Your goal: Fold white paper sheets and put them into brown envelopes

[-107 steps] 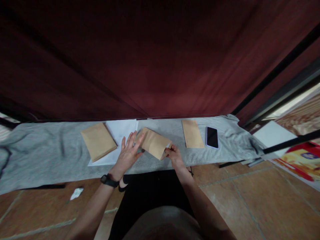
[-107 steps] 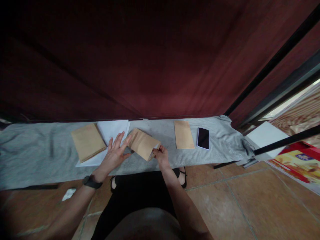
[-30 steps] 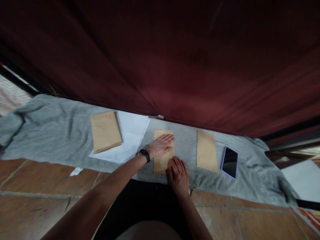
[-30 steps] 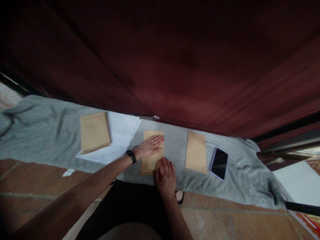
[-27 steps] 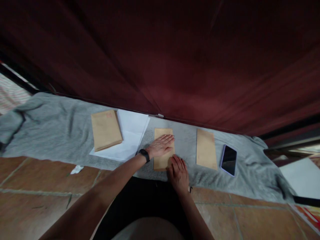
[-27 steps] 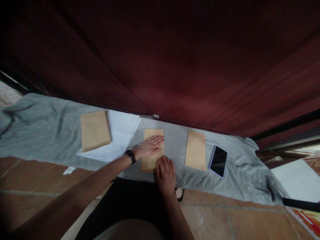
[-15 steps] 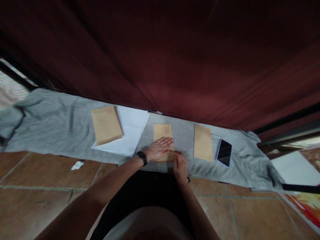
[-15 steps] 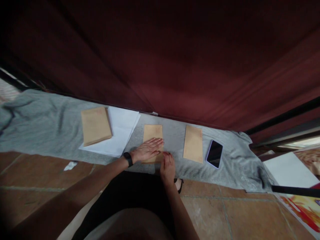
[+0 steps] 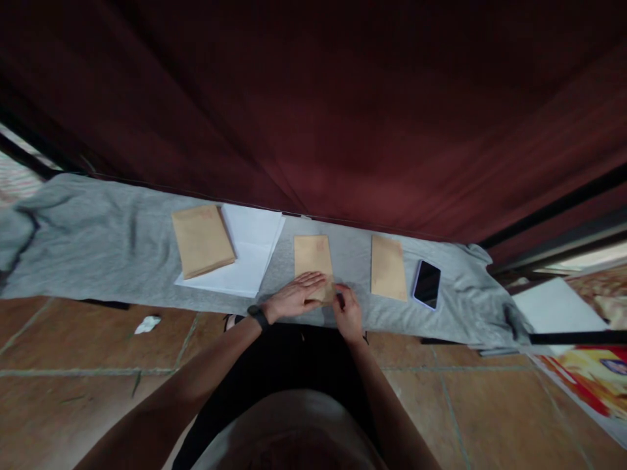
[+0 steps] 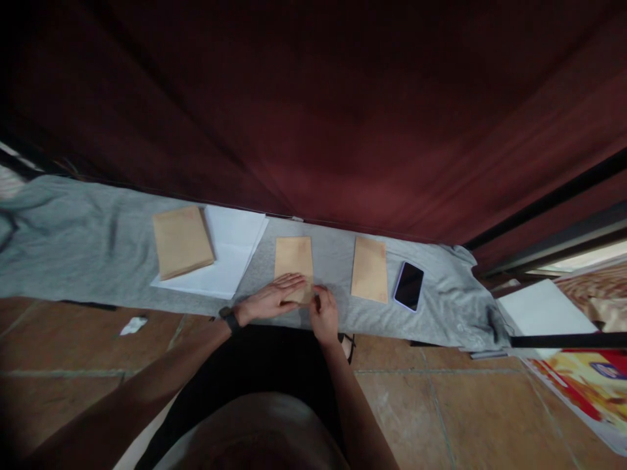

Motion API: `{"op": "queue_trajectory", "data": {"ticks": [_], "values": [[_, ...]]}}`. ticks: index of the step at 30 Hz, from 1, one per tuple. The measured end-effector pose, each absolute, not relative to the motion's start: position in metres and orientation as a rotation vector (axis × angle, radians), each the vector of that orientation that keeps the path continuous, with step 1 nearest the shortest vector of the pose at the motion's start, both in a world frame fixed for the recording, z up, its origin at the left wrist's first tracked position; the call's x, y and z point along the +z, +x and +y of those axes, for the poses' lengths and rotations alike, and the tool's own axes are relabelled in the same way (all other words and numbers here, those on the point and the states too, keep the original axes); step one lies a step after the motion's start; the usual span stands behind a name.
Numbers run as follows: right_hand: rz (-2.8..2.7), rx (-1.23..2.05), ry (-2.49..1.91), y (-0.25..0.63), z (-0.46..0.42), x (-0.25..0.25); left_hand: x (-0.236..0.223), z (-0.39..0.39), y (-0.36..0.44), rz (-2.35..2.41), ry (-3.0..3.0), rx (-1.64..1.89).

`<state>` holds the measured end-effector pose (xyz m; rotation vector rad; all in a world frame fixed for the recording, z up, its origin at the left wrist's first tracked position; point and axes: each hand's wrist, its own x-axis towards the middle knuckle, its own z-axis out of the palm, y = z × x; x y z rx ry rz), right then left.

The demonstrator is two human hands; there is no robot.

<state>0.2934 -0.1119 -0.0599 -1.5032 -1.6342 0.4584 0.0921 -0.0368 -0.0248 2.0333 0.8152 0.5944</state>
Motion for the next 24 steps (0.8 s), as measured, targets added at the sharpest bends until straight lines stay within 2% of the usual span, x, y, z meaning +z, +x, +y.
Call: {"op": "queue_trajectory", "data": {"ticks": [11,14,17,20,24], "values": [[-1.747,0.403,-1.52,0.296,-0.109,-0.061,-0.03,-0.049,0.079,0.999,2.386,0.501],[-1.687,0.399,-1.525,0.297,-0.103,-0.059,-0.031,-0.049,0.078,1.129,2.151,0.732],[-1.638,0.39,-1.619,0.297,-0.085,-0.055,-0.034,-0.041,0.079,1.436,1.514,1.029],[-1.491,0.542,-1.791,0.293,-0.056,-0.047,-0.034,-0.028,0.085,1.548,1.036,1.111],[-1.334,0.723,-1.813,0.282,-0.027,-0.04,-0.028,-0.018,0.096,1.493,0.929,1.141]]}}
